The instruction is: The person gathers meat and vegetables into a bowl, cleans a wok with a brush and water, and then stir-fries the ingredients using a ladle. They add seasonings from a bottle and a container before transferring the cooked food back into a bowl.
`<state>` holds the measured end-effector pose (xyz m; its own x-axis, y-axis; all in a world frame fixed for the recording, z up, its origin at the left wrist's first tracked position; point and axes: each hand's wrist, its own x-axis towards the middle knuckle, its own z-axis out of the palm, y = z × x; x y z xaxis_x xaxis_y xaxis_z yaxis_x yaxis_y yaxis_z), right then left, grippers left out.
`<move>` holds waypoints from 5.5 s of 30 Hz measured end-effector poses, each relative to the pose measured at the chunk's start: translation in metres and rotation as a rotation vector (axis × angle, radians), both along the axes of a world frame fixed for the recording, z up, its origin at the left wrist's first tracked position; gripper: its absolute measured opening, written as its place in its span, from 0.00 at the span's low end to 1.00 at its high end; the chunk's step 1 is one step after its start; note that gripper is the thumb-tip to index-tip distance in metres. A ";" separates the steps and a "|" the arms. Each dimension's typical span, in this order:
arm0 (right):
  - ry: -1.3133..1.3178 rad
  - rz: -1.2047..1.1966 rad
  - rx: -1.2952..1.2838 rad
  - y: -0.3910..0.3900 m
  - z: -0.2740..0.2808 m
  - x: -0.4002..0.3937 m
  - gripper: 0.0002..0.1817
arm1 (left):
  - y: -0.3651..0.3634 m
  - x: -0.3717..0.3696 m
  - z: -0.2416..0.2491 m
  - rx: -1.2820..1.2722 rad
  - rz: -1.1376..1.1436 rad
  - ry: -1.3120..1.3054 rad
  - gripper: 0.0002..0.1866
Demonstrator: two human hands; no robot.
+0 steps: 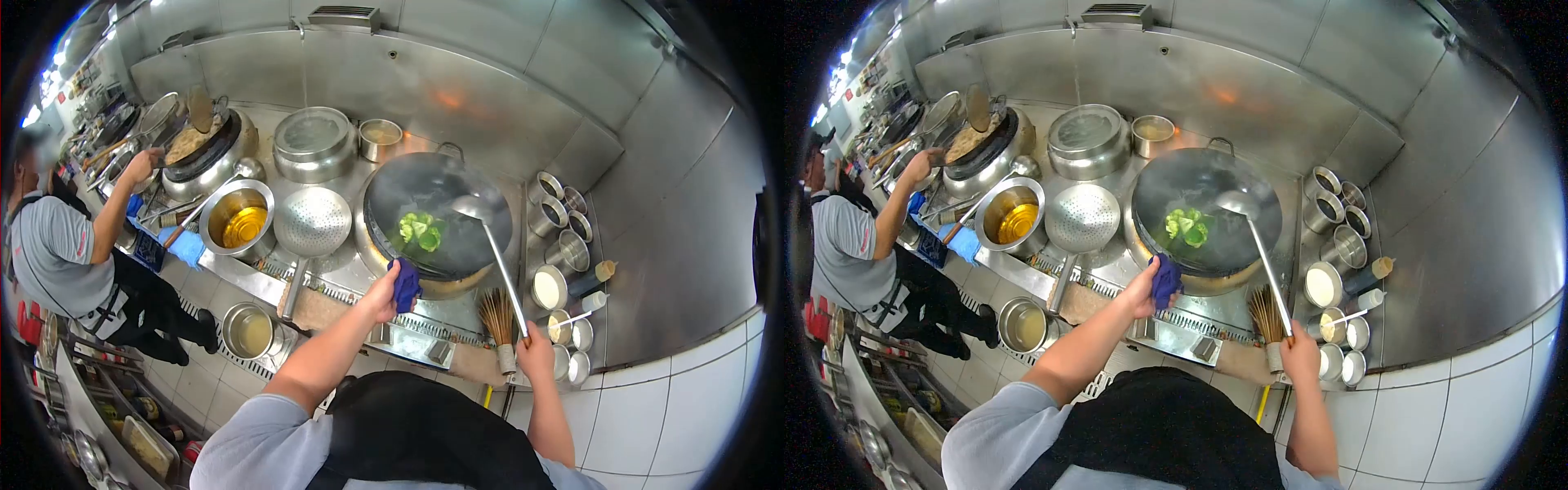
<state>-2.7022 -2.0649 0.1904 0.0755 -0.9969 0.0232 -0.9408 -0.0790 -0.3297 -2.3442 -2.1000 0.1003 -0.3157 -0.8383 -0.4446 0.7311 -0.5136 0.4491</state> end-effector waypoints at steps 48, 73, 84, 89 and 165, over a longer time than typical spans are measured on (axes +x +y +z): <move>0.154 0.257 0.332 -0.020 0.129 0.031 0.21 | -0.021 -0.024 0.058 0.235 0.059 -0.149 0.10; -1.162 -0.159 0.723 0.060 0.101 0.032 0.15 | 0.016 -0.023 0.060 0.232 0.162 -0.245 0.10; -1.470 -0.385 0.896 0.043 0.099 0.027 0.11 | 0.060 -0.047 -0.045 -0.463 0.472 -0.984 0.21; -1.818 -0.405 1.040 0.046 0.106 0.049 0.08 | 0.047 -0.054 0.036 -0.098 0.248 -0.659 0.16; -2.008 -1.123 0.541 0.068 -0.375 0.137 0.06 | 0.078 0.070 -0.036 -0.240 -0.852 -2.138 0.24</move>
<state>-2.5651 -1.9969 -0.1847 -0.0658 -0.5599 -0.8259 0.8435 0.4110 -0.3458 -2.2741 -2.0217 0.0641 0.1196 -0.8853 -0.4494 -0.9800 -0.1777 0.0891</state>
